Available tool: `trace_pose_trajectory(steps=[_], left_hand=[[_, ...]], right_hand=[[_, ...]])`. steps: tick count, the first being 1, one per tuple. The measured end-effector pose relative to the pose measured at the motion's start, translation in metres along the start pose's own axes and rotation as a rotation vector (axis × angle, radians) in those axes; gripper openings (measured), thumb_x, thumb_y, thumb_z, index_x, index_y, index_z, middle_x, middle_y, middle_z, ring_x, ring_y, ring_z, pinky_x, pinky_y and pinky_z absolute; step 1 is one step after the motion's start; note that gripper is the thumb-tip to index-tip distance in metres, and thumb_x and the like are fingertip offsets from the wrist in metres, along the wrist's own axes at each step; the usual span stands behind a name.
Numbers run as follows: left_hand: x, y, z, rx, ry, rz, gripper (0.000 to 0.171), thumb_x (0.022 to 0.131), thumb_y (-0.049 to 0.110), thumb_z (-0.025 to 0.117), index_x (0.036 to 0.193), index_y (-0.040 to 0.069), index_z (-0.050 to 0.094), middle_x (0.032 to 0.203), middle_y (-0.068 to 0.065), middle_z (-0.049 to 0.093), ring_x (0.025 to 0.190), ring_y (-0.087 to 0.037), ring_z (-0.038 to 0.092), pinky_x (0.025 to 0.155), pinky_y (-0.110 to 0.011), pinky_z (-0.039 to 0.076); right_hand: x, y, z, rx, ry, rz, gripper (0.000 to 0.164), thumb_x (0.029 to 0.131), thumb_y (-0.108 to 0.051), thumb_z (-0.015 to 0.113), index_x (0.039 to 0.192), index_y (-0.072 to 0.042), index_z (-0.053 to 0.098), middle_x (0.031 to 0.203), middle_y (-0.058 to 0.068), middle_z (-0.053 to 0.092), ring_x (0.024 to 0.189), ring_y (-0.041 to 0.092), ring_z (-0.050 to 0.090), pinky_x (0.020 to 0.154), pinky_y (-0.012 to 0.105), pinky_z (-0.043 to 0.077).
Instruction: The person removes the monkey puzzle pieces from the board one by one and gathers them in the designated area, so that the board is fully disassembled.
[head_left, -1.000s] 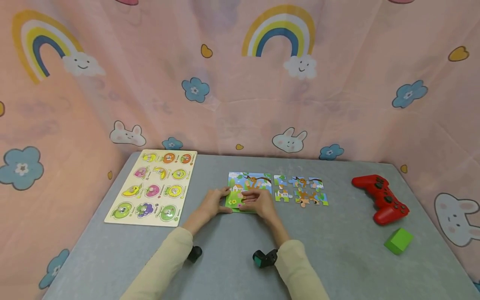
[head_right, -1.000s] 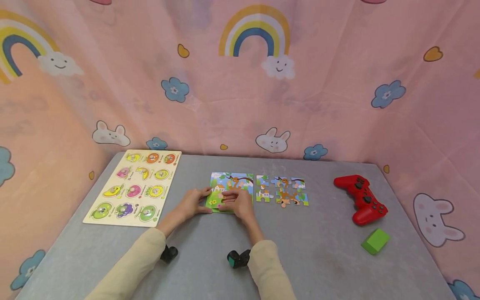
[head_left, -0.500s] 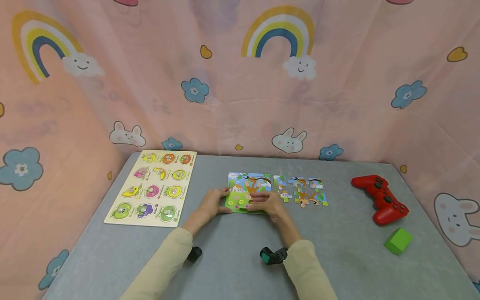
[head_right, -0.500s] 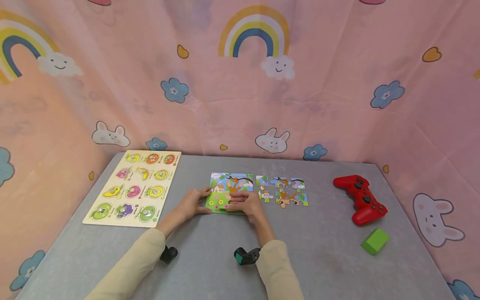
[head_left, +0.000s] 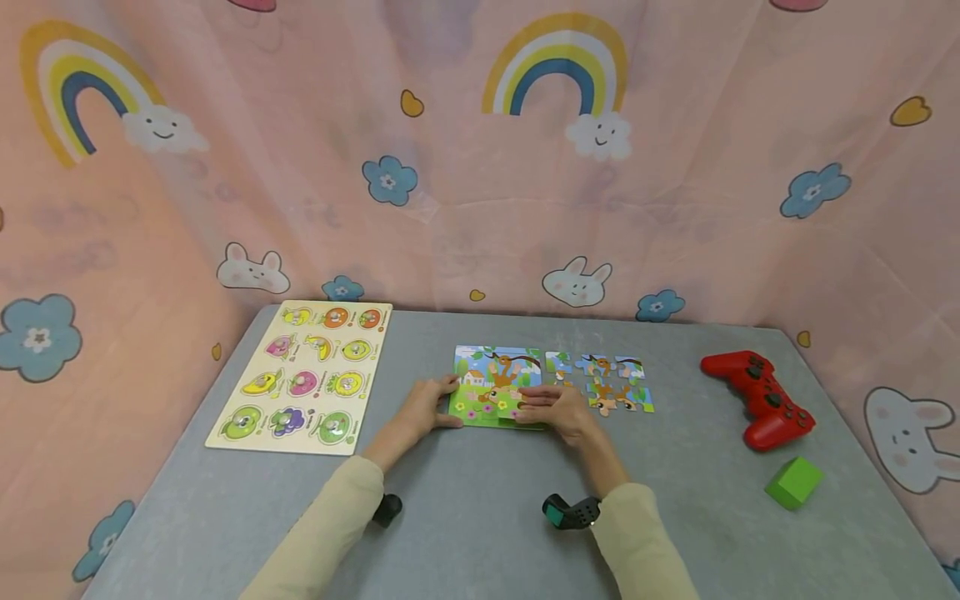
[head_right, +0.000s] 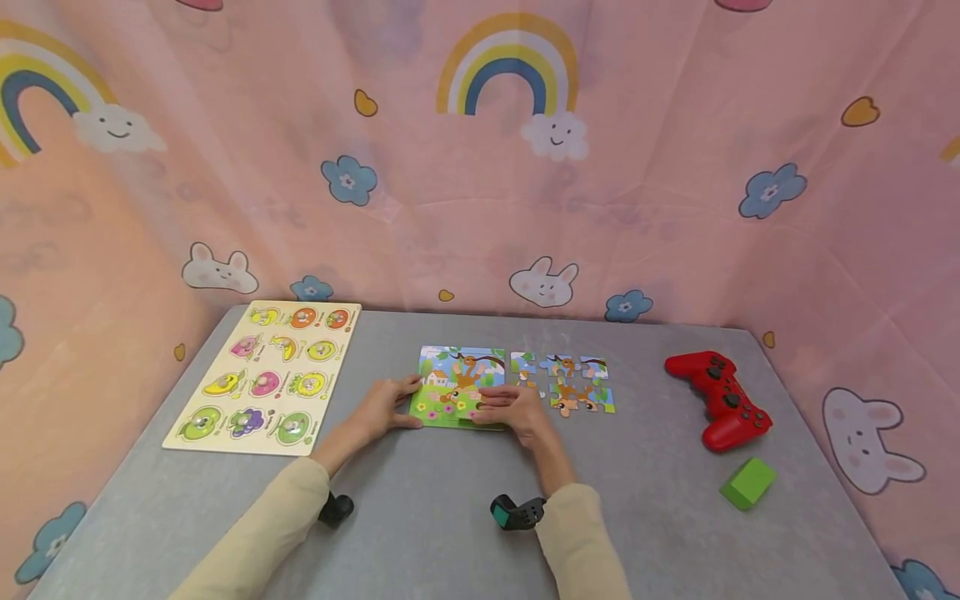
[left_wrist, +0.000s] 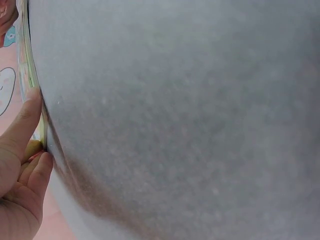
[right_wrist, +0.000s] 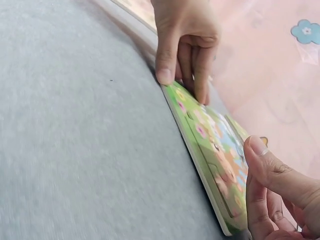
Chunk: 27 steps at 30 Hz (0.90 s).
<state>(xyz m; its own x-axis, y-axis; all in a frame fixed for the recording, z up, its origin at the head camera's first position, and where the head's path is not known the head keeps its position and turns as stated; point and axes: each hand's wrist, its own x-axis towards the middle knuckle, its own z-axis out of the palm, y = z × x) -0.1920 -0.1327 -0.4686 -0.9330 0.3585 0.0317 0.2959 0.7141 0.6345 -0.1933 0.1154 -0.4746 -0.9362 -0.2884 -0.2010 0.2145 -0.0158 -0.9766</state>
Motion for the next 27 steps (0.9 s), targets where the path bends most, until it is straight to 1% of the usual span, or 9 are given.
trace_pose_trajectory(steps=[6,11,14,19,22,24,27], left_hand=[[0.000,-0.001,0.000,0.002,-0.007,0.002,0.066,0.071,0.009,0.083,0.126,-0.014,0.053,0.135,-0.024,0.052,0.119,-0.039,0.053,0.092,-0.041,0.051],[0.000,0.000,0.001,-0.003,0.005,-0.010,0.066,0.071,0.008,0.083,0.126,-0.014,0.054,0.134,-0.023,0.053,0.121,-0.038,0.052,0.094,-0.041,0.050],[0.000,0.000,0.001,-0.007,0.008,-0.013,0.066,0.070,0.008,0.083,0.125,-0.014,0.054,0.134,-0.023,0.053,0.120,-0.038,0.053,0.092,-0.040,0.051],[0.000,0.001,0.001,-0.013,0.003,-0.021,0.066,0.071,0.008,0.083,0.126,-0.014,0.054,0.135,-0.023,0.052,0.121,-0.038,0.052,0.093,-0.040,0.051],[-0.001,0.001,0.001,-0.008,0.002,-0.020,0.066,0.071,0.008,0.083,0.126,-0.014,0.054,0.135,-0.022,0.052,0.122,-0.038,0.051,0.093,-0.040,0.050],[-0.001,0.001,0.000,-0.008,0.004,-0.017,0.066,0.071,0.009,0.083,0.126,-0.014,0.054,0.135,-0.023,0.052,0.122,-0.038,0.051,0.093,-0.041,0.050],[-0.001,0.001,0.000,-0.009,0.006,-0.013,0.067,0.070,0.009,0.083,0.126,-0.014,0.054,0.135,-0.023,0.052,0.121,-0.038,0.051,0.094,-0.041,0.050]], right_hand=[[-0.005,-0.001,-0.012,-0.038,-0.012,0.015,0.049,0.078,0.016,0.068,0.124,0.021,0.050,0.110,0.018,0.067,0.089,0.010,0.066,0.079,0.029,0.057],[-0.010,0.002,-0.025,-0.002,-0.025,0.019,0.050,0.078,0.016,0.068,0.124,0.022,0.048,0.106,0.012,0.069,0.087,0.010,0.067,0.079,0.029,0.057],[-0.015,0.002,-0.033,0.007,-0.012,0.029,0.052,0.077,0.016,0.069,0.124,0.022,0.048,0.104,0.008,0.069,0.086,0.009,0.067,0.077,0.028,0.057],[-0.021,0.002,-0.046,-0.030,-0.012,0.035,0.056,0.078,0.013,0.070,0.127,0.022,0.045,0.113,0.013,0.067,0.089,0.007,0.066,0.078,0.027,0.057],[-0.025,0.002,-0.054,-0.049,-0.029,0.033,0.055,0.079,0.014,0.069,0.127,0.023,0.044,0.113,0.012,0.067,0.089,0.007,0.066,0.078,0.027,0.057],[-0.027,0.002,-0.058,-0.063,-0.015,0.037,0.053,0.079,0.013,0.069,0.126,0.023,0.046,0.111,0.010,0.068,0.088,0.007,0.066,0.077,0.027,0.057],[-0.029,0.003,-0.063,-0.090,0.012,0.044,0.053,0.077,0.012,0.072,0.124,0.022,0.049,0.111,0.013,0.068,0.087,0.006,0.066,0.076,0.027,0.057]])
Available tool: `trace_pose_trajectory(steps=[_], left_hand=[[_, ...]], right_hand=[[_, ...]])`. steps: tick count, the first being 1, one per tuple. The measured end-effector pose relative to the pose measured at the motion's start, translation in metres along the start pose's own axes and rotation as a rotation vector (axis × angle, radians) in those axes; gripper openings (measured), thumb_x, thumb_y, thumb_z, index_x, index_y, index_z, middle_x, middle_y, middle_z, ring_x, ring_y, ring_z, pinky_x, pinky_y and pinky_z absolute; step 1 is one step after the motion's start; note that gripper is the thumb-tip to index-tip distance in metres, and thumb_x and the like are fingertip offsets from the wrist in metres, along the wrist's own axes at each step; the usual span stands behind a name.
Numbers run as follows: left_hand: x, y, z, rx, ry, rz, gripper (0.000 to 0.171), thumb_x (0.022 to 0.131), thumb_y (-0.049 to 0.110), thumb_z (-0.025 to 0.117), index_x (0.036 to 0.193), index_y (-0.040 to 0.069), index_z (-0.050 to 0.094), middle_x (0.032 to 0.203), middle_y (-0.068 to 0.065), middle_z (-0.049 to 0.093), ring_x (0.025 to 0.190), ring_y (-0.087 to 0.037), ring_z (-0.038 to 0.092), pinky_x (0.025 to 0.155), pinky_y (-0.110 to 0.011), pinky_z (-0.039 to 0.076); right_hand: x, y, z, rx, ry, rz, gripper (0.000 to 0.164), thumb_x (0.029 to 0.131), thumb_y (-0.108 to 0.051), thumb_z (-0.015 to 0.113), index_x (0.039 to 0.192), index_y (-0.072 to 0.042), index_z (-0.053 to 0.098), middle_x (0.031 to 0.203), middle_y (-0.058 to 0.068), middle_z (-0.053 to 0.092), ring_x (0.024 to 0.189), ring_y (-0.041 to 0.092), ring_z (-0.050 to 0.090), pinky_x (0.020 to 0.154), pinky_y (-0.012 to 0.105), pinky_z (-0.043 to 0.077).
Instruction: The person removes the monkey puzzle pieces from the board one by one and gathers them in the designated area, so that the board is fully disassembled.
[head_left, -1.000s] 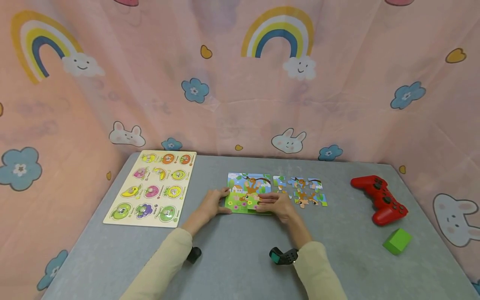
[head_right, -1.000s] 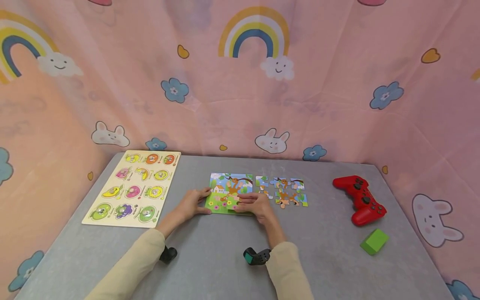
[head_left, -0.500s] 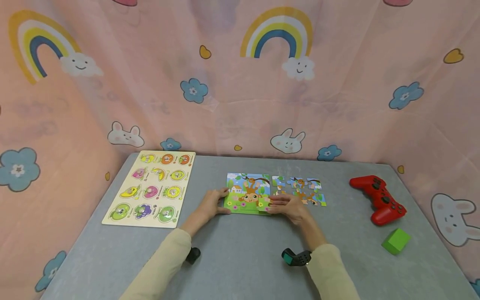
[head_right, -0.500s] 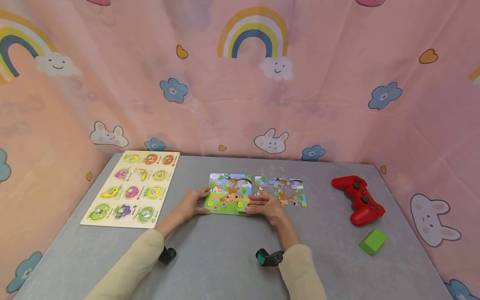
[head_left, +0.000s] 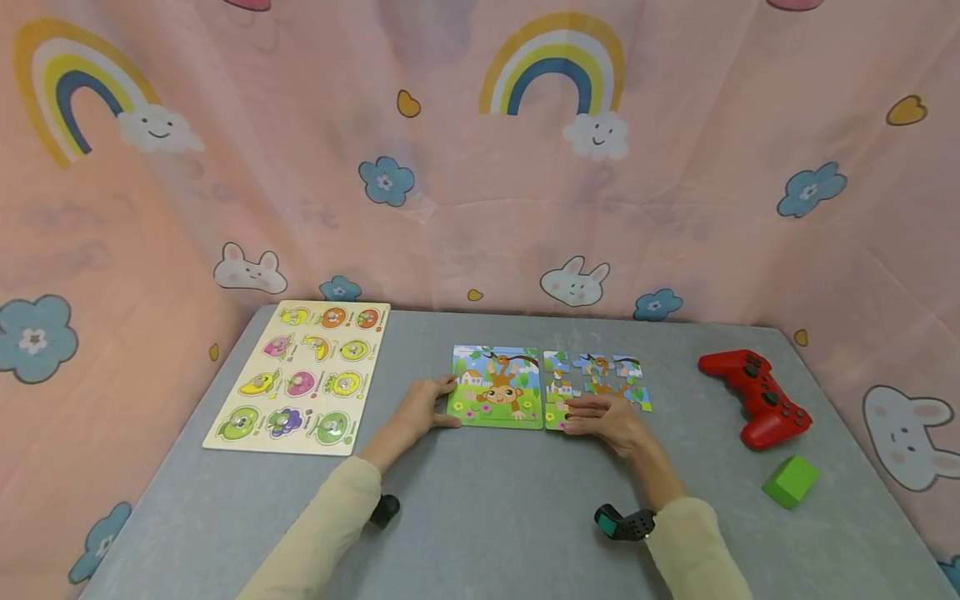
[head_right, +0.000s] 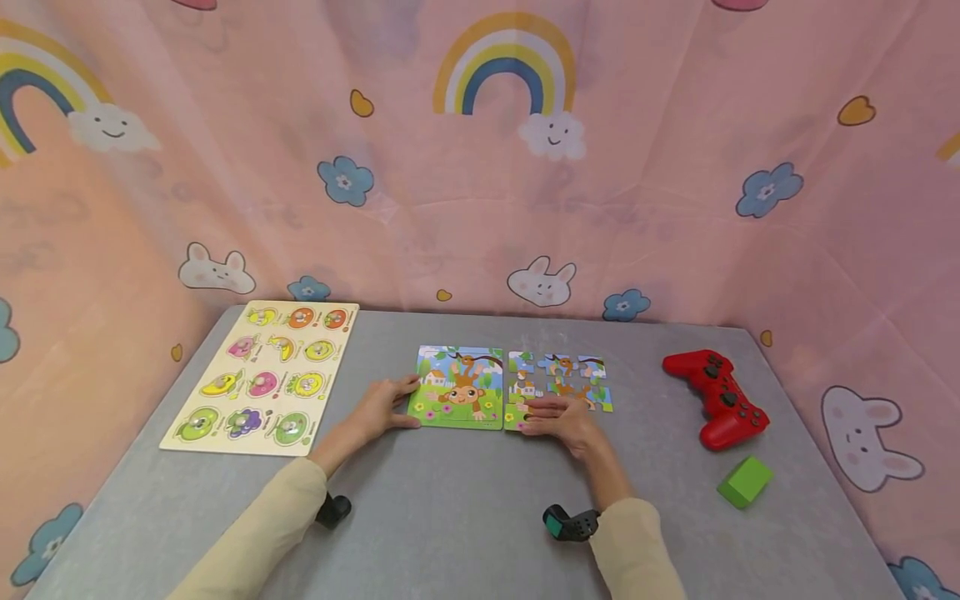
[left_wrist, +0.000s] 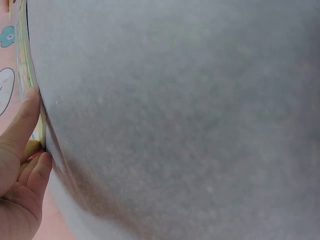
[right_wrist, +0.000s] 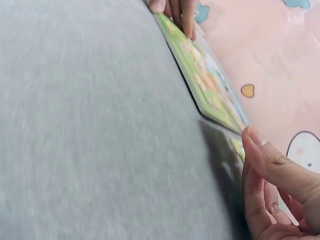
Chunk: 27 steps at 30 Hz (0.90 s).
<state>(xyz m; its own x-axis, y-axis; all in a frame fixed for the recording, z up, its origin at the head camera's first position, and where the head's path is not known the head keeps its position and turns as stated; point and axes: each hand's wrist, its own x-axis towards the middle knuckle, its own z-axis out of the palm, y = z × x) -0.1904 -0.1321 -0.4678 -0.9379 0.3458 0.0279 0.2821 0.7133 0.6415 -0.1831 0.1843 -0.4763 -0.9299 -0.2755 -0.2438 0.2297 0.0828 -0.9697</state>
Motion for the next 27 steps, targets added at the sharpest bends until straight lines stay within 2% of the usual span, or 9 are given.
trace_pose_trajectory(steps=[6,13,17,22,27], left_hand=[[-0.001,0.000,-0.001,0.003,0.000,0.008,0.067,0.070,0.009,0.083,0.126,-0.014,0.054,0.135,-0.023,0.052,0.120,-0.038,0.052,0.094,-0.042,0.049],[0.000,-0.001,-0.001,0.005,-0.016,0.008,0.067,0.071,0.009,0.083,0.127,-0.014,0.053,0.136,-0.022,0.051,0.118,-0.039,0.054,0.092,-0.041,0.051],[0.000,-0.002,-0.001,0.013,-0.017,0.015,0.067,0.071,0.009,0.083,0.127,-0.014,0.053,0.136,-0.023,0.051,0.119,-0.039,0.054,0.093,-0.041,0.050],[0.001,-0.002,-0.001,0.024,-0.014,0.017,0.067,0.071,0.010,0.083,0.126,-0.014,0.054,0.135,-0.023,0.052,0.121,-0.038,0.052,0.096,-0.042,0.048],[0.001,-0.002,0.000,0.016,-0.015,0.005,0.066,0.072,0.010,0.082,0.127,-0.013,0.054,0.136,-0.022,0.052,0.120,-0.037,0.053,0.096,-0.042,0.048]], right_hand=[[-0.002,0.001,-0.005,-0.062,0.004,-0.019,0.053,0.077,0.012,0.073,0.123,0.023,0.049,0.113,0.022,0.065,0.086,0.008,0.067,0.075,0.028,0.058],[-0.006,-0.001,0.000,-0.120,0.026,-0.060,0.048,0.075,0.014,0.073,0.117,0.024,0.053,0.109,0.030,0.065,0.082,0.011,0.069,0.071,0.032,0.059],[-0.007,-0.002,0.004,-0.168,0.046,-0.090,0.045,0.073,0.015,0.074,0.114,0.024,0.056,0.110,0.034,0.062,0.082,0.017,0.070,0.069,0.033,0.059],[-0.009,-0.003,0.009,-0.296,0.108,-0.088,0.043,0.072,0.009,0.078,0.110,0.018,0.062,0.106,0.030,0.065,0.084,0.027,0.071,0.067,0.031,0.059],[-0.010,-0.003,0.013,-0.476,0.187,-0.089,0.042,0.068,0.001,0.084,0.106,0.010,0.069,0.102,0.023,0.069,0.082,0.024,0.069,0.065,0.026,0.057]])
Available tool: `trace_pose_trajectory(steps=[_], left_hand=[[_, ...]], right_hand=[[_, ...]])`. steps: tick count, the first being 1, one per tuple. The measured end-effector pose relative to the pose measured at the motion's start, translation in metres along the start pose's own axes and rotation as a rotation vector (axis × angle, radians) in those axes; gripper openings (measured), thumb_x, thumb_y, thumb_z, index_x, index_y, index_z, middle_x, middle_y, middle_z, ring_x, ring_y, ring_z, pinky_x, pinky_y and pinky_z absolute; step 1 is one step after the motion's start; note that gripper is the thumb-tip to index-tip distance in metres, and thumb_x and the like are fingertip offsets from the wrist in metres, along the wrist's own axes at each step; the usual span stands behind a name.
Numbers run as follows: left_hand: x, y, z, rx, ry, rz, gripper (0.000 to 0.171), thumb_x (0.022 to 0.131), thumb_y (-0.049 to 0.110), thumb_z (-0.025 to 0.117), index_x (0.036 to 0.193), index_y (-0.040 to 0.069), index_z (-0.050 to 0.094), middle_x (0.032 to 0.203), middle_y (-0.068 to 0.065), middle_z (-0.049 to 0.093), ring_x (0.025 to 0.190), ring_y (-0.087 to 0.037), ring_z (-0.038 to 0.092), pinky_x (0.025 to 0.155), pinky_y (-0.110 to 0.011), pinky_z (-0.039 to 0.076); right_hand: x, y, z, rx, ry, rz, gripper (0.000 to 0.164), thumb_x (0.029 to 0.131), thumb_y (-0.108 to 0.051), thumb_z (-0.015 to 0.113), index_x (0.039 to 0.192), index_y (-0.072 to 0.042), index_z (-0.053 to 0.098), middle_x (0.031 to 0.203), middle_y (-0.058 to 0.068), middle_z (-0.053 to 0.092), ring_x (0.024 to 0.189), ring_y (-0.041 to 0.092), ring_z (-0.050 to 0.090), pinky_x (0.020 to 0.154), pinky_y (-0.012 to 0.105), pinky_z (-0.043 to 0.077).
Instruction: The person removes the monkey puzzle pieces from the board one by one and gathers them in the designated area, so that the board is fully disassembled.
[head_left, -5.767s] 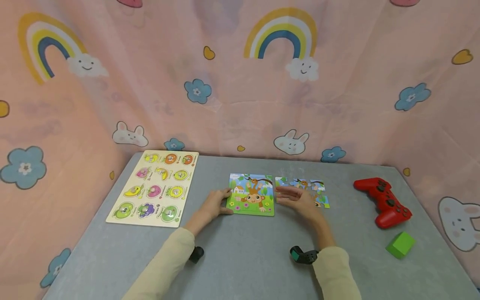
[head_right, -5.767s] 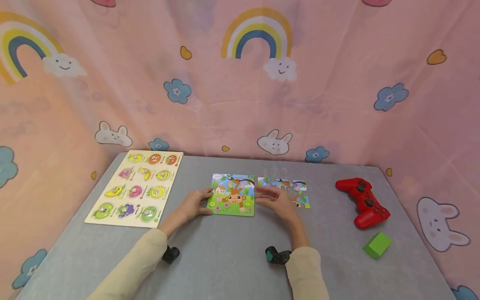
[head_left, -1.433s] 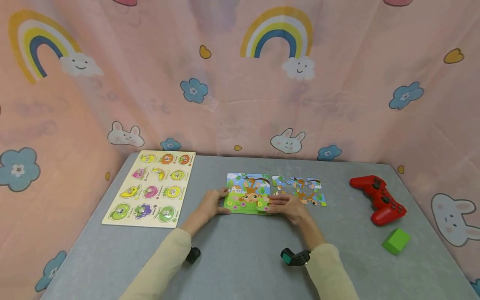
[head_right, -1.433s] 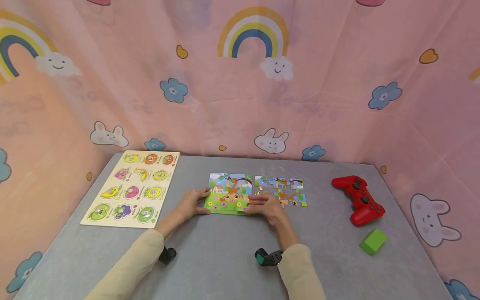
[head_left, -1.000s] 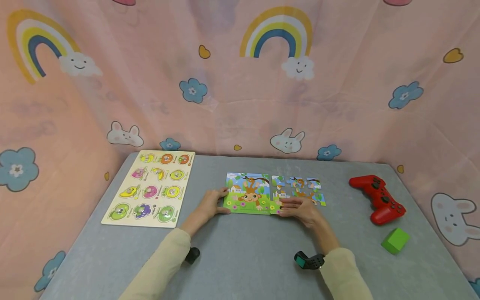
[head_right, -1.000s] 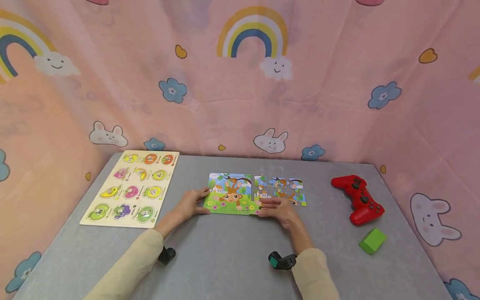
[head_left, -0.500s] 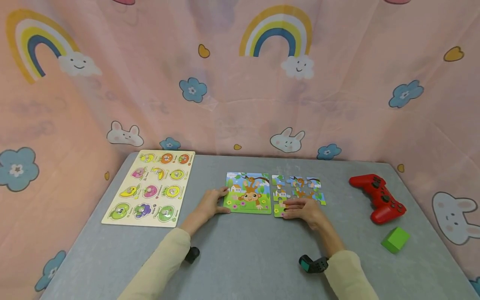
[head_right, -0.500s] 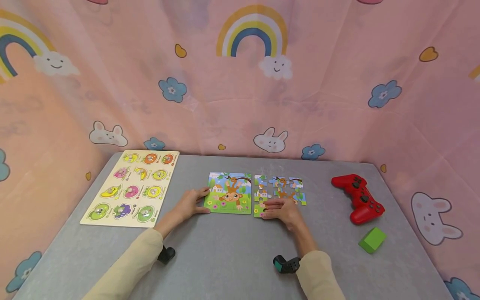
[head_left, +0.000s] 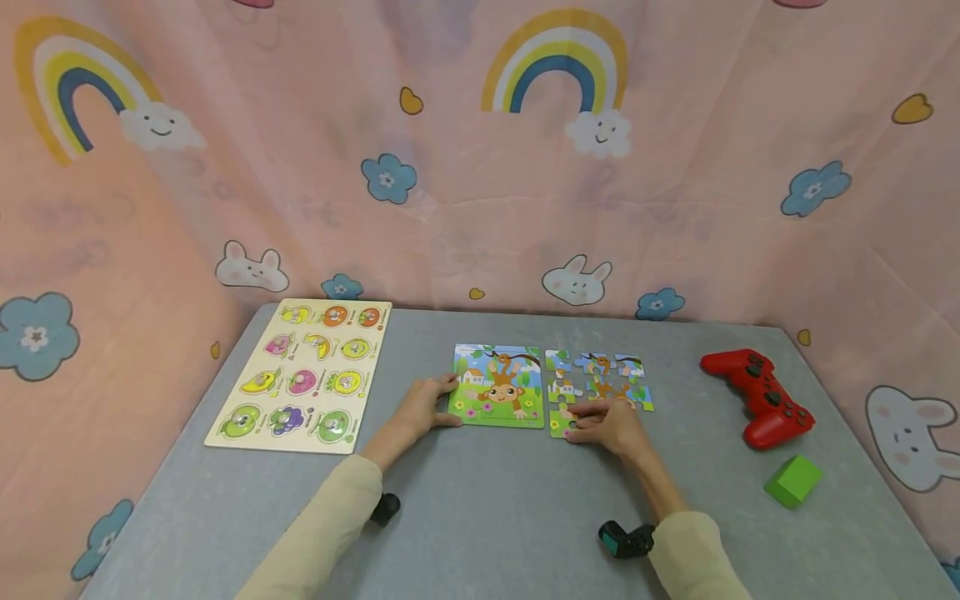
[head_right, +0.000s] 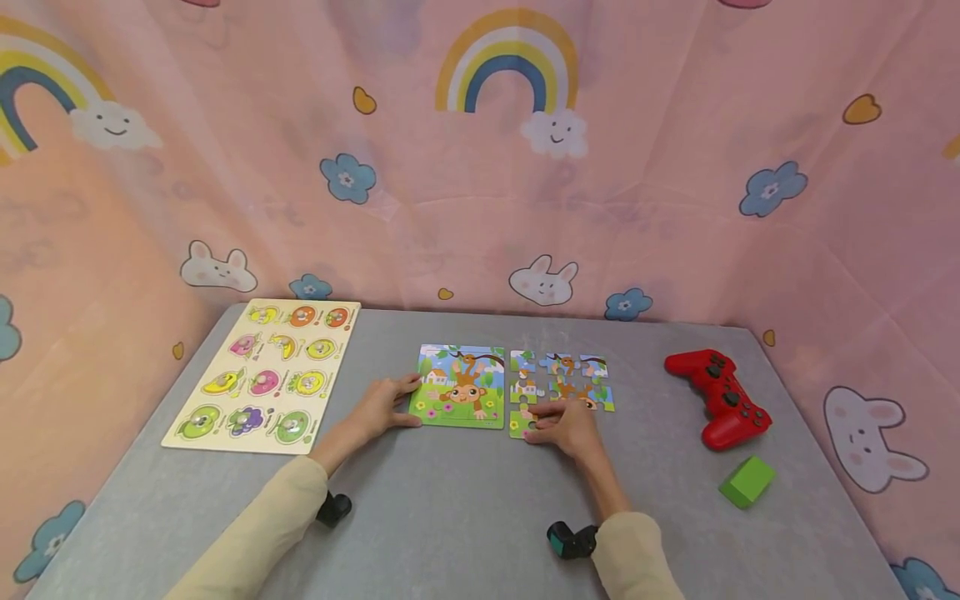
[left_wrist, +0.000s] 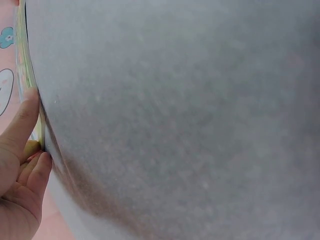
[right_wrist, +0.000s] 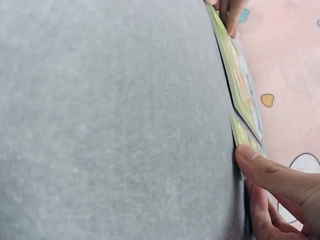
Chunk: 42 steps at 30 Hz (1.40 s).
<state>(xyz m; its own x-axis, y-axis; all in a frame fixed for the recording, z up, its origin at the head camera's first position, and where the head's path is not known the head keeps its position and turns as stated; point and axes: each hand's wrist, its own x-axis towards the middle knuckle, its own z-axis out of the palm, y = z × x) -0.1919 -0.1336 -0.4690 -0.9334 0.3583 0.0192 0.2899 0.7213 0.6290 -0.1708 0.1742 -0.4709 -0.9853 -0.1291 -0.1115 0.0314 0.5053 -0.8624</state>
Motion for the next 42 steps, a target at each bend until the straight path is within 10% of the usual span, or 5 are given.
trace_pose_trajectory(steps=[11,27,42], left_hand=[[-0.001,0.001,0.000,0.009,-0.011,-0.002,0.068,0.072,0.012,0.082,0.128,-0.012,0.053,0.136,-0.022,0.051,0.120,-0.038,0.053,0.096,-0.042,0.048],[0.000,0.001,0.001,-0.005,0.009,-0.015,0.066,0.071,0.009,0.083,0.127,-0.012,0.054,0.136,-0.021,0.052,0.119,-0.037,0.054,0.095,-0.041,0.049],[0.001,-0.001,0.002,-0.002,0.019,0.007,0.066,0.070,0.009,0.083,0.126,-0.014,0.054,0.135,-0.023,0.052,0.119,-0.037,0.054,0.094,-0.041,0.050]], right_hand=[[-0.005,-0.004,0.001,-0.122,0.020,0.005,0.042,0.068,-0.007,0.086,0.105,0.006,0.071,0.101,0.019,0.070,0.084,0.024,0.066,0.069,0.030,0.056],[-0.001,-0.002,-0.015,0.347,-0.105,0.051,0.050,0.084,0.005,0.069,0.129,0.016,0.049,0.126,0.029,0.057,0.101,0.014,0.066,0.081,0.020,0.054],[0.014,-0.020,0.013,0.484,-0.158,0.020,0.048,0.084,0.011,0.065,0.128,0.018,0.049,0.128,0.030,0.055,0.109,0.018,0.064,0.085,0.021,0.053]])
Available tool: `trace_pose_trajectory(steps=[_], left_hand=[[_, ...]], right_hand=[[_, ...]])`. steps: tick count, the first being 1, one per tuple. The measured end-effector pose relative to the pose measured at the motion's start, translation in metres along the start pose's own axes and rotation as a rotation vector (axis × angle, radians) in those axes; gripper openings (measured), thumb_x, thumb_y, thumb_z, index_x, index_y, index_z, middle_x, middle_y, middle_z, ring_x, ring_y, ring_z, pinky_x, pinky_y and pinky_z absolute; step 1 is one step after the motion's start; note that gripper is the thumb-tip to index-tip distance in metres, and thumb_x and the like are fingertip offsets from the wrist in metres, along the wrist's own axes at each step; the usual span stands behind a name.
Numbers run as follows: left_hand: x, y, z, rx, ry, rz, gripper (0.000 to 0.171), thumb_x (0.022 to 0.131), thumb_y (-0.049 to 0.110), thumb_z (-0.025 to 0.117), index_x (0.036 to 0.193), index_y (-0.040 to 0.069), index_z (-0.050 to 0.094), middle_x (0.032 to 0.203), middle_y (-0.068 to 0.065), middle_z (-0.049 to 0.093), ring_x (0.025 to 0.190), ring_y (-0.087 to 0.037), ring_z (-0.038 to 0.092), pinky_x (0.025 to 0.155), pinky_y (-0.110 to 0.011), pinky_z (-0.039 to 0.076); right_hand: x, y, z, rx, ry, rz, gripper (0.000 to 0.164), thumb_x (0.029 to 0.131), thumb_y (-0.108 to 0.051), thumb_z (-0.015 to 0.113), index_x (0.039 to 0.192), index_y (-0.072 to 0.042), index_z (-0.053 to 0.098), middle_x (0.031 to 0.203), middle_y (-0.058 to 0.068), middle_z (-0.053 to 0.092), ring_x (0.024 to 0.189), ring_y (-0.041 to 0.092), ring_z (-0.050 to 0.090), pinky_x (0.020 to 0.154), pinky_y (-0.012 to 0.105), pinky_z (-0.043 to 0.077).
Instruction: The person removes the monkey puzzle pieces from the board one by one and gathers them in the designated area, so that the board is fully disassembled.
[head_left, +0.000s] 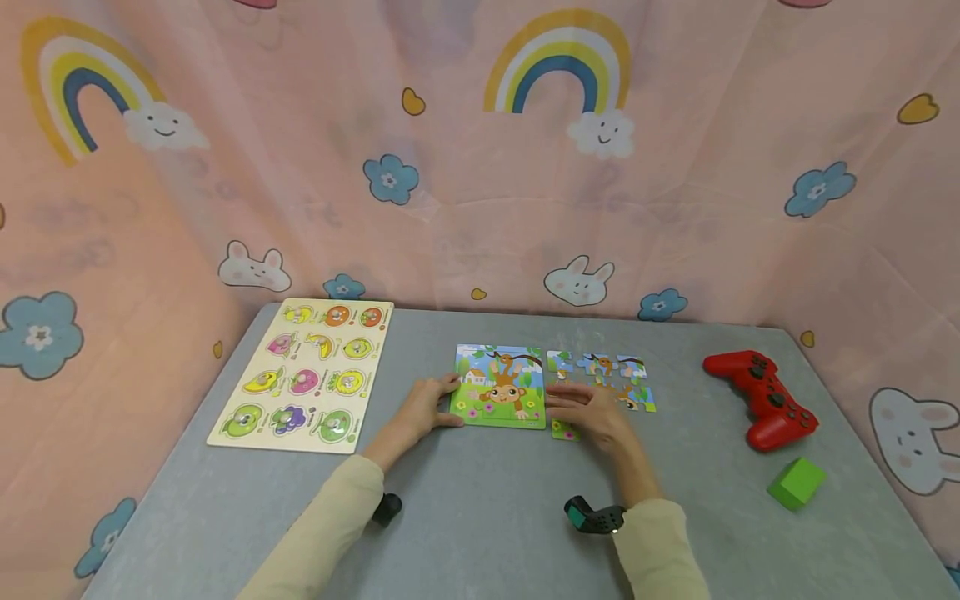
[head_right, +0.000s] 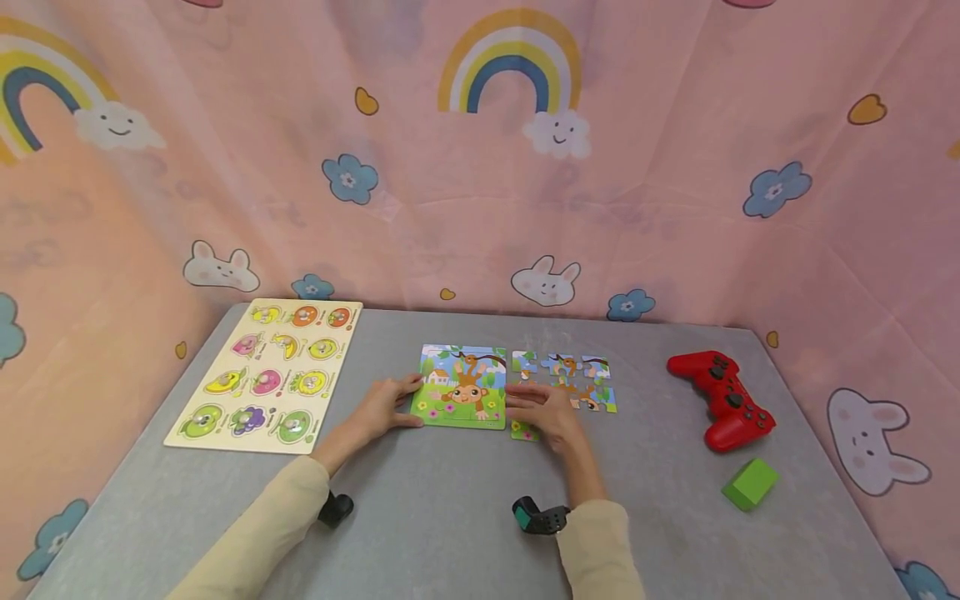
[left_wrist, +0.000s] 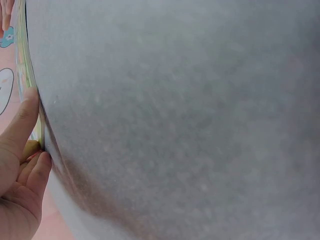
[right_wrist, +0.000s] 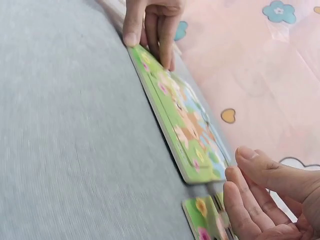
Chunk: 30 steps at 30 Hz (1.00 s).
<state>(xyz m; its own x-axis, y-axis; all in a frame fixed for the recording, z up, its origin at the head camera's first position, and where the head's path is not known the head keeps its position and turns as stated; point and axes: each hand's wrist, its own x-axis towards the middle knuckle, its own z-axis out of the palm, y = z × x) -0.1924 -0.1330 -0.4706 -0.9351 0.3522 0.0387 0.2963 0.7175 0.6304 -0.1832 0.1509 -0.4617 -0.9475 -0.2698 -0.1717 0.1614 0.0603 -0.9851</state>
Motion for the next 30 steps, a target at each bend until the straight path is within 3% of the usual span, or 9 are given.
trace_pose_trajectory(steps=[5,11,19,24,30], left_hand=[[0.000,0.001,-0.001,0.009,-0.017,0.009,0.067,0.071,0.009,0.083,0.126,-0.014,0.053,0.135,-0.023,0.052,0.118,-0.038,0.054,0.092,-0.041,0.051],[-0.001,0.004,-0.003,0.016,-0.020,-0.009,0.067,0.071,0.010,0.082,0.127,-0.013,0.053,0.135,-0.022,0.052,0.116,-0.038,0.055,0.092,-0.040,0.051],[-0.002,0.005,-0.003,0.012,-0.017,-0.022,0.067,0.071,0.011,0.082,0.127,-0.013,0.054,0.136,-0.021,0.052,0.115,-0.038,0.056,0.091,-0.040,0.051],[-0.002,0.003,-0.002,-0.002,-0.013,-0.015,0.067,0.071,0.010,0.082,0.127,-0.012,0.053,0.136,-0.022,0.052,0.116,-0.038,0.055,0.091,-0.039,0.052],[-0.002,0.003,-0.001,-0.012,-0.009,-0.020,0.067,0.071,0.010,0.082,0.128,-0.012,0.053,0.136,-0.022,0.051,0.118,-0.037,0.055,0.090,-0.037,0.052]], right_hand=[[0.008,0.002,0.010,0.021,-0.040,-0.003,0.048,0.084,0.012,0.064,0.129,0.018,0.048,0.130,0.032,0.052,0.117,0.033,0.057,0.085,0.025,0.054],[0.017,0.004,0.022,-0.062,-0.032,-0.048,0.041,0.087,0.010,0.062,0.126,0.017,0.051,0.125,0.033,0.055,0.118,0.042,0.054,0.082,0.024,0.054],[0.024,0.006,0.037,-0.200,0.019,-0.120,0.035,0.083,0.008,0.068,0.116,0.016,0.060,0.108,0.030,0.064,0.087,0.025,0.066,0.066,0.023,0.055],[0.027,0.006,0.047,-0.319,0.075,-0.123,0.034,0.079,0.005,0.074,0.110,0.012,0.066,0.093,0.024,0.068,0.074,0.023,0.066,0.061,0.026,0.055],[0.032,0.013,0.052,-0.427,0.107,-0.161,0.032,0.072,-0.003,0.082,0.102,0.003,0.073,0.077,0.007,0.068,0.064,0.014,0.058,0.055,0.026,0.048]])
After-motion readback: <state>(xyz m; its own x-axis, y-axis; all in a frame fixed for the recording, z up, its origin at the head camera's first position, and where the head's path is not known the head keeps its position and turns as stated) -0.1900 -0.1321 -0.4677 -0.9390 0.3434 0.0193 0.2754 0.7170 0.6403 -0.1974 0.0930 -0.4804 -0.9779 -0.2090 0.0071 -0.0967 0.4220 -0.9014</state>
